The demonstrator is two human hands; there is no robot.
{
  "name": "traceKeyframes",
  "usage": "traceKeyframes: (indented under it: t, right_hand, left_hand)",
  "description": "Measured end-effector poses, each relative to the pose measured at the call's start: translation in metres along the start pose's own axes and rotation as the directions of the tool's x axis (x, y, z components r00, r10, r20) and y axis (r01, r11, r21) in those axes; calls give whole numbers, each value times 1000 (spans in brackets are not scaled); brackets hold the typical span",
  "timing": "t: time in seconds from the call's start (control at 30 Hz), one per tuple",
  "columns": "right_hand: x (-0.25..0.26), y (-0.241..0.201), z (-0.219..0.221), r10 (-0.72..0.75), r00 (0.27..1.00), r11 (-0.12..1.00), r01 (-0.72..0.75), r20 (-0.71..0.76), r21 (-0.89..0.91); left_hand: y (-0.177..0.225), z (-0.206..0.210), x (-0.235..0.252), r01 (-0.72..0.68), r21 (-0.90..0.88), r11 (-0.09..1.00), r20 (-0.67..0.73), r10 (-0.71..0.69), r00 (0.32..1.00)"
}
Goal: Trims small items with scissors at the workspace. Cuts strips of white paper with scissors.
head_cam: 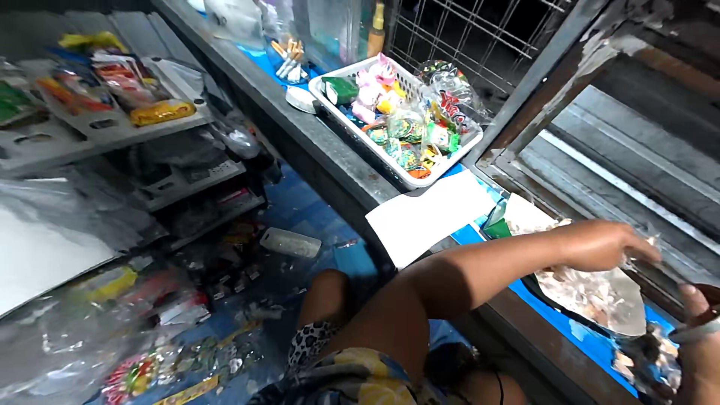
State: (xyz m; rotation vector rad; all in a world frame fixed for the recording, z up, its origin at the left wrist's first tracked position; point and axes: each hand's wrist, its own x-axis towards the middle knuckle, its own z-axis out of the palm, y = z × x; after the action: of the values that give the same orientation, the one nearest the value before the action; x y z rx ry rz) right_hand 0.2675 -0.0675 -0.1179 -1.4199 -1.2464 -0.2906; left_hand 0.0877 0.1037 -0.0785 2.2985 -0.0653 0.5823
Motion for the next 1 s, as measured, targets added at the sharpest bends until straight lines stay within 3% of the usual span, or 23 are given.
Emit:
traceKeyframes:
  t: [0.17, 0.37, 0.5, 0.77, 1.0]
  right_hand:
    - [-2, 6, 0, 39, 990, 999, -37, 133, -17]
    - [3, -18, -12, 268, 936, 954, -225, 229, -197]
    - [9, -9, -29, 409, 851, 902, -322, 330, -287]
    - [15, -16, -52, 493, 667, 870, -382, 559, -311]
    - [11, -13, -53, 416, 689, 909, -290, 594, -299]
  left_hand:
    - [5, -10, -4, 103, -170, 980, -109, -122, 987]
    - [-7, -13, 0, 87, -218, 972, -243, -141, 960]
    - [-15, -20, 0, 77, -248, 966, -197, -128, 972]
    - [-18, -18, -3, 96, -307, 947, -140, -145, 980]
    - [-18, -14, -4, 77, -288, 955, -99, -109, 989]
